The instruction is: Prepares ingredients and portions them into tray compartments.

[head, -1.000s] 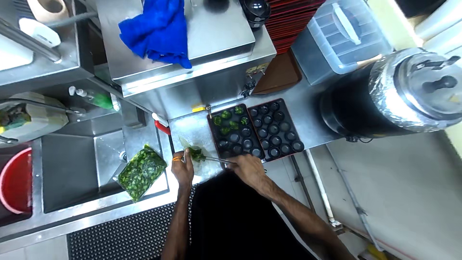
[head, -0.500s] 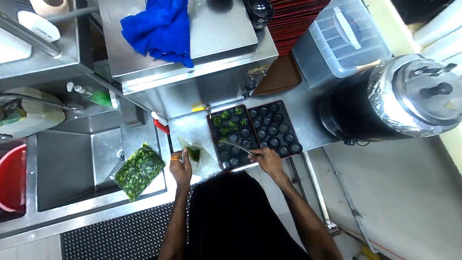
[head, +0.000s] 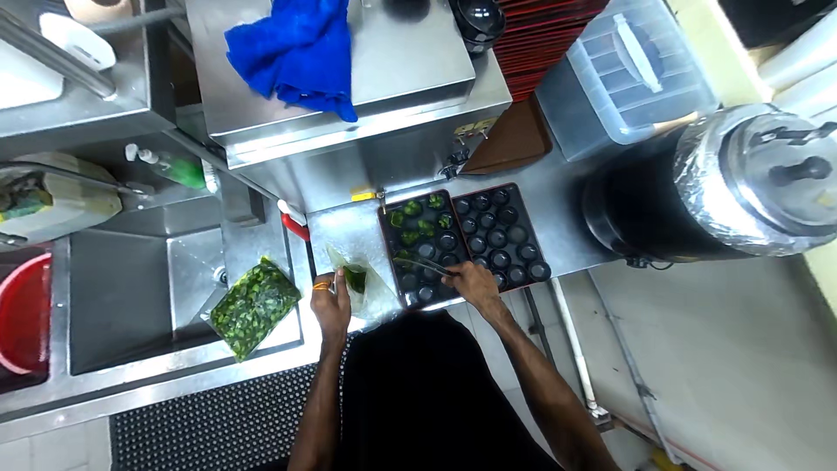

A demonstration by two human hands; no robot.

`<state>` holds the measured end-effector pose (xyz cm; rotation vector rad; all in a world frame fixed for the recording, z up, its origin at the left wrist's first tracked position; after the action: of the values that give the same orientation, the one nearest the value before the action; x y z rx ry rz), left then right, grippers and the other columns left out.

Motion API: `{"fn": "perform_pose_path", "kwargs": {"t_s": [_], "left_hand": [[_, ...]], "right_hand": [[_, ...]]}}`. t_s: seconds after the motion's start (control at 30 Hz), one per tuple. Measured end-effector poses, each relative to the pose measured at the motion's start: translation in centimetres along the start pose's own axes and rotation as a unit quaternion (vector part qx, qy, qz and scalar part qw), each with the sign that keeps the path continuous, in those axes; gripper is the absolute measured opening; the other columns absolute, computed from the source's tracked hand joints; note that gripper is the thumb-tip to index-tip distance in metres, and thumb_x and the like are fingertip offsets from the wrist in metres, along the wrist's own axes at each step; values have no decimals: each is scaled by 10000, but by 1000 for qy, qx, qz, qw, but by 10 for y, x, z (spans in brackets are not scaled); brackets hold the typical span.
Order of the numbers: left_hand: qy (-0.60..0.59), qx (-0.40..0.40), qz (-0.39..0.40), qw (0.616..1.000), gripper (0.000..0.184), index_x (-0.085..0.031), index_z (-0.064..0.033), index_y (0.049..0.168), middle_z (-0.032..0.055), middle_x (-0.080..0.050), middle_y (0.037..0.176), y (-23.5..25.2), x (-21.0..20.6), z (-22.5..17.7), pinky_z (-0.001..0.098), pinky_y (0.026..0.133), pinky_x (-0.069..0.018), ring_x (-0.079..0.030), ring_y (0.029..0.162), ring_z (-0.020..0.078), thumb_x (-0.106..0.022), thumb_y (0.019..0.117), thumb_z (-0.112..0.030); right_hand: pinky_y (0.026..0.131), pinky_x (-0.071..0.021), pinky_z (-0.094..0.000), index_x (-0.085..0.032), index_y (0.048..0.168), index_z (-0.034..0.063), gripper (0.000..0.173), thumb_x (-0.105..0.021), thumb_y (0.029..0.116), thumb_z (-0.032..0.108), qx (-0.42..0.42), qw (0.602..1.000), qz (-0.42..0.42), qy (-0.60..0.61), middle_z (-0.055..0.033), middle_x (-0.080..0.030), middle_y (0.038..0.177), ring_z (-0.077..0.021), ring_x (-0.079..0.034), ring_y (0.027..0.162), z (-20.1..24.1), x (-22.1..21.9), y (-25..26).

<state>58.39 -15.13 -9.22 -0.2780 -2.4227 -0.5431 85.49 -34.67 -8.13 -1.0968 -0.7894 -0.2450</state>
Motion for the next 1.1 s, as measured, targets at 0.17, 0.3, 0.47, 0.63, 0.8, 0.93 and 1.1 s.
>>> {"fn": "perform_pose_path", "kwargs": {"t_s": [0.17, 0.3, 0.47, 0.63, 0.8, 0.93, 1.1], "left_hand": [[0, 2, 4, 1000, 277, -691, -19, 930, 84, -682, 857, 1, -1, 1, 274, 718, -555, -654, 764, 114, -604, 1041, -258], [4, 5, 13, 1000, 285, -691, -19, 933, 81, -672, 836, 3, -3, 0, 280, 681, -546, -634, 719, 118, -605, 1040, -270], [-3, 9, 21, 1000, 279, -694, -25, 935, 75, -679, 848, 4, -6, -2, 268, 685, -544, -638, 730, 105, -606, 1037, -269], [-3, 3, 19, 1000, 282, -692, -30, 926, 67, -672, 837, 4, -5, -2, 262, 685, -539, -630, 723, 99, -608, 1037, -275], [2, 2, 14, 1000, 283, -694, -28, 921, 70, -668, 828, 3, -3, 3, 263, 679, -537, -627, 715, 102, -611, 1037, -273], [1, 1, 8, 1000, 284, -693, -24, 919, 75, -666, 822, 3, -2, 3, 261, 675, -535, -623, 709, 104, -607, 1038, -266], [2, 3, 19, 1000, 286, -693, -30, 923, 72, -672, 833, 3, -4, -1, 270, 682, -540, -630, 717, 101, -604, 1038, -276]], "right_hand": [[925, -536, -573, -713, 1308, 320, 370, -598, 989, 467, -16, 998, -25, -56, -100, -744, 1190, -333, -692, 1124, 4, 14, -18], [923, -531, -593, -711, 1309, 317, 358, -569, 1011, 455, -5, 998, -26, -57, -109, -746, 1177, -352, -692, 1115, 4, 18, -28], [932, -529, -586, -714, 1298, 302, 346, -535, 1034, 435, -18, 997, -25, -73, -110, -740, 1198, -349, -690, 1126, 5, 12, -24], [916, -534, -586, -725, 1273, 294, 337, -531, 1033, 431, -17, 996, -29, -82, -117, -740, 1185, -353, -693, 1113, 7, 9, -24], [921, -538, -560, -742, 1266, 338, 318, -563, 1024, 441, 8, 998, -52, -18, -27, -773, 1132, -281, -713, 1083, -2, 21, -33], [920, -533, -546, -760, 1235, 343, 287, -590, 1021, 431, 16, 997, -63, 42, 35, -786, 1085, -216, -725, 1040, -14, 29, -40], [927, -535, -536, -761, 1236, 333, 288, -607, 1013, 429, -2, 997, -52, 59, 62, -790, 1064, -187, -730, 1026, -28, 22, -30]]}}
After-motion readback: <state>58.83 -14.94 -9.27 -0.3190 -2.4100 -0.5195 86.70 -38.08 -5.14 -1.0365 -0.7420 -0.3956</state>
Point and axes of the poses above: each hand's wrist, its own y-axis towards the middle knuckle, its own x-axis out of the back of the hand, z = x × y, the point moved 4 cm from there along y, towards the middle knuckle
